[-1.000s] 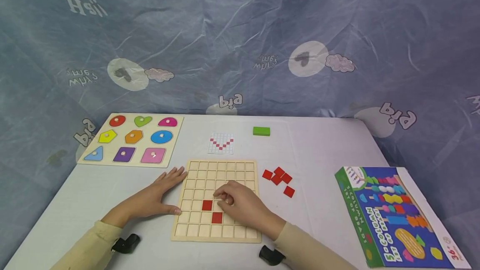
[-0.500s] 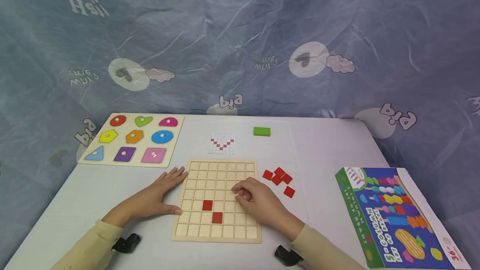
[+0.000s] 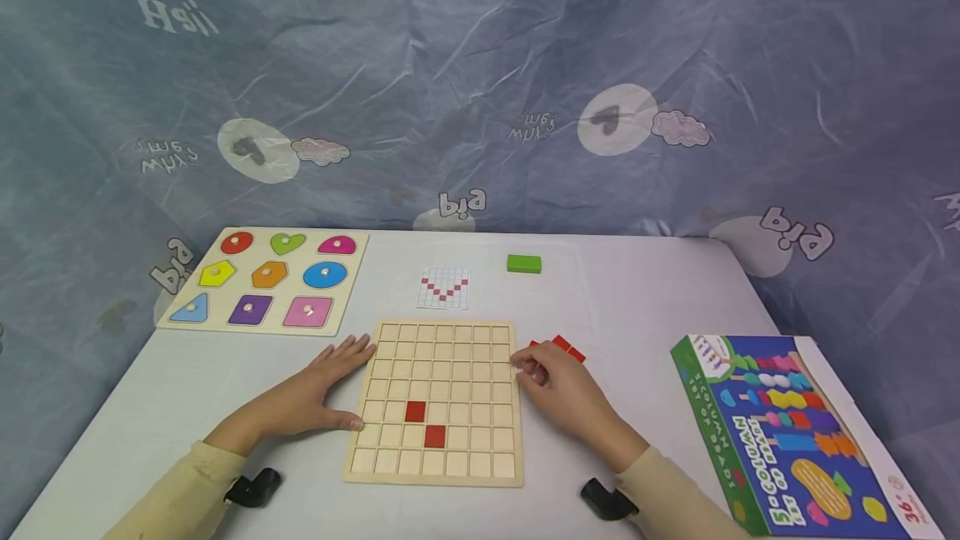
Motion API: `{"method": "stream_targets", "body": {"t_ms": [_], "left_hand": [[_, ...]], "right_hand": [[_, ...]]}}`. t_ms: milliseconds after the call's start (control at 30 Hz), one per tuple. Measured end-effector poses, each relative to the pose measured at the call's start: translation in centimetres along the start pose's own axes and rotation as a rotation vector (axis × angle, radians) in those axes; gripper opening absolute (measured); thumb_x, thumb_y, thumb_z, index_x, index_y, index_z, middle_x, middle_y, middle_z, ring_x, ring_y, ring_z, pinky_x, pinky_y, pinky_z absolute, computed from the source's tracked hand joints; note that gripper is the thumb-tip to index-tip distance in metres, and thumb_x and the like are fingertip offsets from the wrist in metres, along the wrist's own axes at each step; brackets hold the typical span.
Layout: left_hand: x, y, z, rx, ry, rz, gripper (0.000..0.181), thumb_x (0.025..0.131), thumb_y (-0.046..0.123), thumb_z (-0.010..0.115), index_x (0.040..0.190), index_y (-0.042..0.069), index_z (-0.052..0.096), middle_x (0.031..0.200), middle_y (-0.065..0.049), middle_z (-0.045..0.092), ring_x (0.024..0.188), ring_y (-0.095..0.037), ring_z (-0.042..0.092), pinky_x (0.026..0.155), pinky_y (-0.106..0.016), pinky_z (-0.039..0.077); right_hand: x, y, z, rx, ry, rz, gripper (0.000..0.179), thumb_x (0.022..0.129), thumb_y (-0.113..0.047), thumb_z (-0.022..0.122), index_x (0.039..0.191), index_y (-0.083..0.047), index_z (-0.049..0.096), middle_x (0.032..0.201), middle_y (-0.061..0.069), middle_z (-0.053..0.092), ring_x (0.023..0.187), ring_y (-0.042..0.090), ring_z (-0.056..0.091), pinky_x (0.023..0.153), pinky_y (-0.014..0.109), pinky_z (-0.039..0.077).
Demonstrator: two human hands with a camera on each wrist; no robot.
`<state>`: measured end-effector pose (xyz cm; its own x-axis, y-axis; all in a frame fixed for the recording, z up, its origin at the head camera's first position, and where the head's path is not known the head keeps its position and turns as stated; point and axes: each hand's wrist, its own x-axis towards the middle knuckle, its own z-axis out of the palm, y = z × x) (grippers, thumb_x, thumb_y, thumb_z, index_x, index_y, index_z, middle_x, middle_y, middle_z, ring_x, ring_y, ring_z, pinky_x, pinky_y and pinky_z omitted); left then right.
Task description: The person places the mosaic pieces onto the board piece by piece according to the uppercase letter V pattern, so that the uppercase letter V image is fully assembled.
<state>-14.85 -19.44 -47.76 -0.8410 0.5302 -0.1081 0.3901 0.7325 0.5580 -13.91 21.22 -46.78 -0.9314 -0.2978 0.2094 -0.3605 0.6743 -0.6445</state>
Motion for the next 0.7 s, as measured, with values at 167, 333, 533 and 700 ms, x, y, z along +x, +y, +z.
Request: {"method": "stream_targets", "body": {"t_ms": [167, 333, 533, 700], "left_hand": [[0.0, 0.0, 0.1, -0.004, 0.003, -0.001, 0.112, 0.072, 0.057, 0.086, 0.161, 0.013, 0.033, 0.168, -0.009, 0.022, 0.156, -0.034, 0.013, 0.126, -0.055, 0.009], [0.1, -0.1, 0.1, 0.002, 0.000, -0.016, 0.112, 0.072, 0.057, 0.085, 0.161, 0.014, 0.032, 0.169, -0.008, 0.021, 0.156, -0.032, 0.012, 0.126, -0.054, 0.009], [0.1, 0.0, 0.1, -0.009, 0.003, -0.015, 0.111, 0.072, 0.056, 0.086, 0.160, 0.014, 0.033, 0.168, -0.008, 0.022, 0.156, -0.033, 0.012, 0.126, -0.055, 0.009], [0.0, -0.1, 0.1, -0.007, 0.005, -0.009, 0.112, 0.072, 0.058, 0.086, 0.161, 0.015, 0.033, 0.168, -0.008, 0.022, 0.156, -0.033, 0.013, 0.126, -0.055, 0.010]], "right_hand": [[0.5, 1.2, -0.7, -0.057, 0.028, 0.018, 0.023, 0.090, -0.007, 0.076, 0.112, -0.014, 0.074, 0.089, -0.011, 0.059, 0.075, 0.005, 0.054, 0.066, 0.022, 0.050], [0.9, 1.5, -1.0, -0.102, 0.023, 0.071, 0.027, 0.089, -0.010, 0.077, 0.115, -0.013, 0.074, 0.097, -0.004, 0.063, 0.078, 0.011, 0.055, 0.066, 0.023, 0.049], [1.3, 1.8, -1.2, -0.136, 0.023, 0.116, 0.031, 0.088, -0.009, 0.076, 0.119, -0.010, 0.073, 0.106, 0.003, 0.064, 0.080, 0.013, 0.055, 0.067, 0.025, 0.050], [1.6, 1.9, -1.1, -0.166, 0.017, 0.130, 0.033, 0.088, -0.010, 0.077, 0.120, -0.008, 0.074, 0.105, 0.003, 0.065, 0.079, 0.013, 0.054, 0.066, 0.026, 0.048]]}}
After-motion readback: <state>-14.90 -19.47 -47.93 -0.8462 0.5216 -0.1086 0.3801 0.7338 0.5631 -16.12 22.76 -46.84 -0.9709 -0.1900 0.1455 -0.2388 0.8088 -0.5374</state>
